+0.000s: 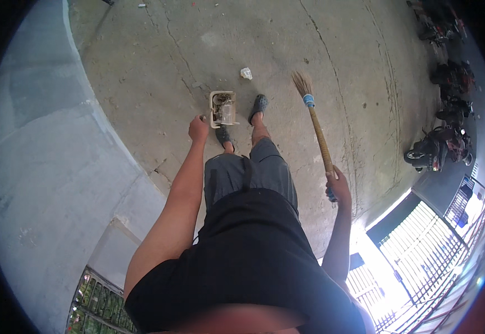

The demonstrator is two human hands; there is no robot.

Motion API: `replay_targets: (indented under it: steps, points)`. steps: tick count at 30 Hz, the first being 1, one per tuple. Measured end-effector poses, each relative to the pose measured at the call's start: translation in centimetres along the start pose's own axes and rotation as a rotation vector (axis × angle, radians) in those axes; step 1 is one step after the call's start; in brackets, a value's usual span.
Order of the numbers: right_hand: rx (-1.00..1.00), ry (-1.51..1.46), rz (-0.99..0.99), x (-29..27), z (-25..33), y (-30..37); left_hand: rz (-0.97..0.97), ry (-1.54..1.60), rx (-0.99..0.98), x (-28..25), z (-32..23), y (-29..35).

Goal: Sweeping debris and trash into a dustpan in an outdoor parking area.

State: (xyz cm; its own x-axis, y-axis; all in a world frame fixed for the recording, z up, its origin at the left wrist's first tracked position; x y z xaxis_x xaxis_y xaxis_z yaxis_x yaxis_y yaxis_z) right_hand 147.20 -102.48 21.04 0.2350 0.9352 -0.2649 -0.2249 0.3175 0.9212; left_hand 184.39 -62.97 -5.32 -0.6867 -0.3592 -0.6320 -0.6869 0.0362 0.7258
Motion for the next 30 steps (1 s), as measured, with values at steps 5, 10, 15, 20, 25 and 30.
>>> replay_targets:
  steps: [5, 10, 15, 20, 25, 30]
  points:
    - [-0.067, 0.057, 0.038, -4.0, 6.0, -0.5, -0.027, 0.122, -0.059, -1.2, 1.5, -0.7]
    - [-0.086, 0.250, 0.023, -4.9, 12.8, -2.2, 0.010, 0.226, -0.130, 0.7, 2.8, -0.7]
    - [-0.141, 0.528, 0.045, -4.5, 19.1, -5.1, 0.037, 0.313, -0.189, 3.5, 0.1, 0.2]
    - [-0.111, 0.821, 0.207, -1.2, 20.5, -5.7, 0.038, 0.197, -0.232, 5.1, -3.6, 0.5]
    - [-0.021, 0.895, 0.380, -1.5, 20.5, -1.0, 0.005, 0.288, -0.274, 4.7, -7.4, 0.6]
    - [0.071, 0.736, 0.494, -4.6, 21.5, 1.3, 0.025, 0.308, -0.309, 5.4, -7.1, -2.5]
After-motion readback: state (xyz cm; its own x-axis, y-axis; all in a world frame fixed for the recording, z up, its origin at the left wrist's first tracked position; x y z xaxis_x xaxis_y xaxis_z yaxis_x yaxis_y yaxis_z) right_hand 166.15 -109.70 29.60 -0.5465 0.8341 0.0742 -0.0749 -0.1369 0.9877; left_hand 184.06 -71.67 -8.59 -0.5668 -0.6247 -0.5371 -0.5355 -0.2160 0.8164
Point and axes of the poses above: each hand's wrist, its own y-axis away from the middle knuckle, its own x-axis out of the palm, z = x × y, the point moved 7 cm from there along -y, towards the middle knuckle, and after that the axes turned 14 degrees about z, right-handed, at the moved point
